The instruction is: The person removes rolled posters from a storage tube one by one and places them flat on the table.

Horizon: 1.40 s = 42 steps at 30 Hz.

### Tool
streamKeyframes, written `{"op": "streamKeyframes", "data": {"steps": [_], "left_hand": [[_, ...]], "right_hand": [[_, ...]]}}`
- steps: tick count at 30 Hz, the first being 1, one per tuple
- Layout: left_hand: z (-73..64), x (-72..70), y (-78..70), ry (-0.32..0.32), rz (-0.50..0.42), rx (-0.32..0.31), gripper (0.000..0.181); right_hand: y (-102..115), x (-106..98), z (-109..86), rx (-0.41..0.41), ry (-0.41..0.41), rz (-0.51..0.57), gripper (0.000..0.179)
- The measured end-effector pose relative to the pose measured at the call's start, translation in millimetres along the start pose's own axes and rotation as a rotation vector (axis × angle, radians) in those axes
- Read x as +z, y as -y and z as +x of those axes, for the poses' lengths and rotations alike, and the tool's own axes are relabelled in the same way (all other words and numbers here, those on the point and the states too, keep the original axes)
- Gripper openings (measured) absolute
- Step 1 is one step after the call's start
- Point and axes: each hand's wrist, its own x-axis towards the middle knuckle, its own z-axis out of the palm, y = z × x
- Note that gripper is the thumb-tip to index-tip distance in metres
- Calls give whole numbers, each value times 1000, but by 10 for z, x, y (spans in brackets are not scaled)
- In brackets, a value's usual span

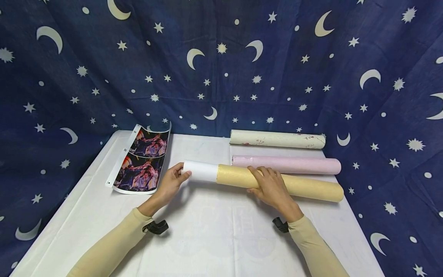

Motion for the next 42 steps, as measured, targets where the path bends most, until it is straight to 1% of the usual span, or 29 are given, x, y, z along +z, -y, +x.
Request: {"op": "streamKeyframes", "data": {"steps": [10, 14, 19, 25, 31, 38, 40, 42], "left_hand": [[6, -65, -41, -4, -16, 27, 27], [14, -95, -48, -6, -26, 28, 26], [10, -152, -66, 0, -14, 35, 27], [7, -223, -92, -19, 9, 38, 29], [10, -284, -129, -26, 6, 70, 30], [-7, -371, -115, -45, 31, 115, 33], [-2, -396, -122, -50, 32, 115, 33], [6, -421, -133, -58, 31, 97, 34]], "right_hand": [[-21, -48, -1, -3, -7, -12, 82], [-40, -58, -9, 3, -10, -10, 82], [-71, -60, -34, 7, -20, -6, 81], [-106, -58, -63, 8, -35, -4, 81], [-114, -88, -71, 5, -51, 1, 81], [-128, -107, -84, 5, -60, 3, 81], [-136, -109, -83, 4, -61, 2, 81], [-145, -110, -77, -2, -63, -2, 81]]}}
